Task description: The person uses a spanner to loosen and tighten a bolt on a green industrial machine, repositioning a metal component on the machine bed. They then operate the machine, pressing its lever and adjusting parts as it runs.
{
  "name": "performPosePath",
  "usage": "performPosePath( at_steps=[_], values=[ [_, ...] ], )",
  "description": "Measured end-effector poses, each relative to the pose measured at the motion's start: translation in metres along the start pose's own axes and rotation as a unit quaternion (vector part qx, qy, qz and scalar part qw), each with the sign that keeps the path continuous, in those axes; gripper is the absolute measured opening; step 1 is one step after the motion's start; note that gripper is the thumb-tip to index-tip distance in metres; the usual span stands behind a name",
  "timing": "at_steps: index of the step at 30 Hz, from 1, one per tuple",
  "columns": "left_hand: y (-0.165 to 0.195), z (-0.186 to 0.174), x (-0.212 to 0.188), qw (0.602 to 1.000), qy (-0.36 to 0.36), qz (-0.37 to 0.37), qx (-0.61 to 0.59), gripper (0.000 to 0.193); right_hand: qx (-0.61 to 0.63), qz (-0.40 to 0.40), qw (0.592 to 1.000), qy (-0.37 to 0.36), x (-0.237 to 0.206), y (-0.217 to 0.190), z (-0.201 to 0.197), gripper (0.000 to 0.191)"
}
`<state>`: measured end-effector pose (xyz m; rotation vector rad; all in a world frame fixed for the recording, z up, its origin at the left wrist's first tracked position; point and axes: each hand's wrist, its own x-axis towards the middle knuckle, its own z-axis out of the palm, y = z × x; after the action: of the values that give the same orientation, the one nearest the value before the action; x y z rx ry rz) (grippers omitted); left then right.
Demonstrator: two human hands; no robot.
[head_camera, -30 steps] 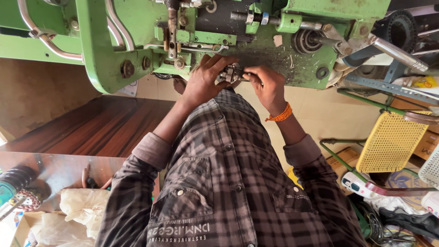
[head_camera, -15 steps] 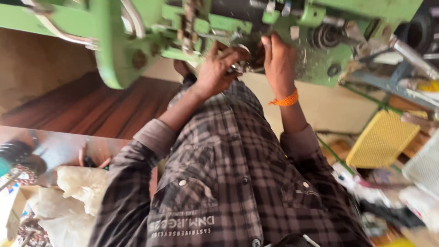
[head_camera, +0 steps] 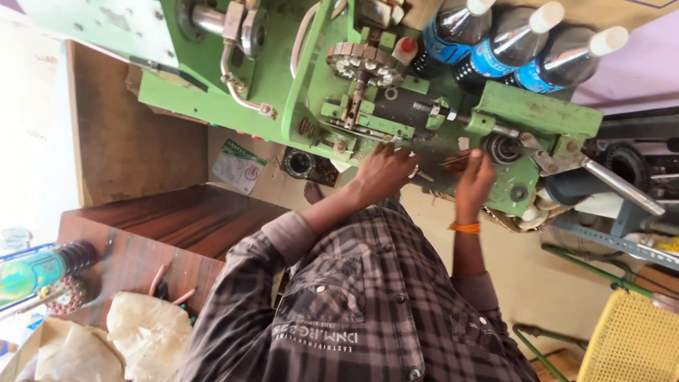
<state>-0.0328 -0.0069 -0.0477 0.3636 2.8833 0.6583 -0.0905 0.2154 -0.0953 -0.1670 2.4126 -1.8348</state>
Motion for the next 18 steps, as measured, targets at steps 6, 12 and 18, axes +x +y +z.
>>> performPosePath(
  at_steps=[6, 12, 18],
  values=[
    [0.000, 0.010, 0.014, 0.998, -0.005, 0.005, -0.060, 0.032, 0.066, 0.158, 0.985, -0.032, 0.018, 0.035, -0.012, 0.036],
    [-0.011, 0.001, 0.011, 0.914, 0.112, -0.186, -0.343, 0.049, 0.145, 0.052, 0.981, -0.120, -0.011, -0.004, -0.005, 0.069],
    [0.012, -0.023, 0.010, 0.715, 0.134, -0.148, -0.670, 0.084, 0.226, -0.133, 0.962, -0.070, -0.034, -0.073, 0.031, 0.114]
  ],
)
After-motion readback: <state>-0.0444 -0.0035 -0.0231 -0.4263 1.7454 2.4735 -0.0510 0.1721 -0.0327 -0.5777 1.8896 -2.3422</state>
